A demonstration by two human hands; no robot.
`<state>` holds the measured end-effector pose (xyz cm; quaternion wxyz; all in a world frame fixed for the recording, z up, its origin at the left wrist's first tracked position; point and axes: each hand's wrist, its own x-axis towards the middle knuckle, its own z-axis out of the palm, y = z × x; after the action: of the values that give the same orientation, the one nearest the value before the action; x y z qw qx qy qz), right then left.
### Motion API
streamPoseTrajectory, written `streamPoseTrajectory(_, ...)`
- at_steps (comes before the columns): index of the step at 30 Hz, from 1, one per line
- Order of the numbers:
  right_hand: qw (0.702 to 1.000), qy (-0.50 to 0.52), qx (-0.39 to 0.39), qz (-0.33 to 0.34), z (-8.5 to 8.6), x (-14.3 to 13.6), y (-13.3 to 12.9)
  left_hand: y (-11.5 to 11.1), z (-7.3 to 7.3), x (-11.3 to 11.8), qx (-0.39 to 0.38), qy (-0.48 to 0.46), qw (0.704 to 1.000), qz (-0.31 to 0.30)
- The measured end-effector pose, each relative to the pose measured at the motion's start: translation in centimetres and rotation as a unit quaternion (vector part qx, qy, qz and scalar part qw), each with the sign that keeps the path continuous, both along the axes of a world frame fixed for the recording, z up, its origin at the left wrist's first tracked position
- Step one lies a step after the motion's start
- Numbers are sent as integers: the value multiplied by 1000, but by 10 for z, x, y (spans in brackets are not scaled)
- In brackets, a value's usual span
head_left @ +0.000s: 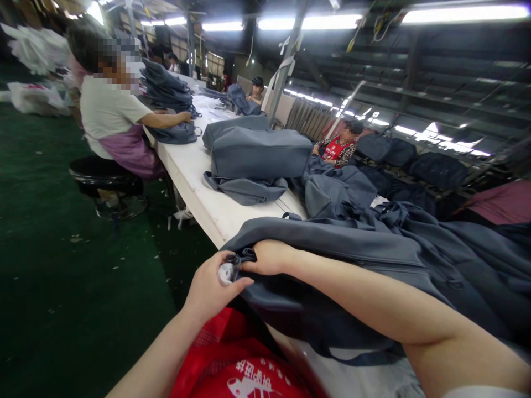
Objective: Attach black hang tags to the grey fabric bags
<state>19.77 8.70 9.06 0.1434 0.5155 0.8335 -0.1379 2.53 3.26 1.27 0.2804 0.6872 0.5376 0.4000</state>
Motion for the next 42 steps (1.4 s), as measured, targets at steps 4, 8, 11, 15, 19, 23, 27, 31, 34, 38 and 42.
streamPoseTrajectory(4, 1000, 20, 3, -12, -1, 6, -1, -9, 3, 0, -15, 37, 998, 47)
streamPoseTrajectory(8, 999, 37, -26, -11, 1, 13, -1, -6, 0, -16, -22, 41, 999, -1)
streamPoseTrajectory(11, 995, 94, -1, 32, 3, 15, -4, 1, -2, -28, -36, -4, 999, -28)
streamPoseTrajectory(15, 963, 221, 63, 139, 0, 11, -10, 5, 4, -32, -13, 3, 997, -78)
streamPoseTrajectory(19, 963, 205, 48, 167, -10, 3, -10, 7, 7, -28, -1, 20, 998, -54)
streamPoseTrajectory(23, 971, 179, 73, 139, -18, 0, -8, 23, -10, -38, -1, -43, 996, 77)
streamPoseTrajectory(27, 970, 203, 84, 105, -19, 0, -8, 47, -47, -48, -67, -84, 985, 135)
streamPoseTrajectory(31, 970, 206, 94, 91, -21, -2, -9, 53, -69, -38, -193, -207, 958, 46)
streamPoseTrajectory(34, 968, 210, 106, 89, -24, -4, -10, 44, -69, -30, -220, -313, 923, 36)
streamPoseTrajectory(38, 965, 215, 120, 90, -25, -8, -10, 32, -64, -27, -255, -411, 875, 13)
streamPoseTrajectory(42, 971, 177, 133, 95, -23, -17, -10, 19, -61, -18, -157, -317, 929, 111)
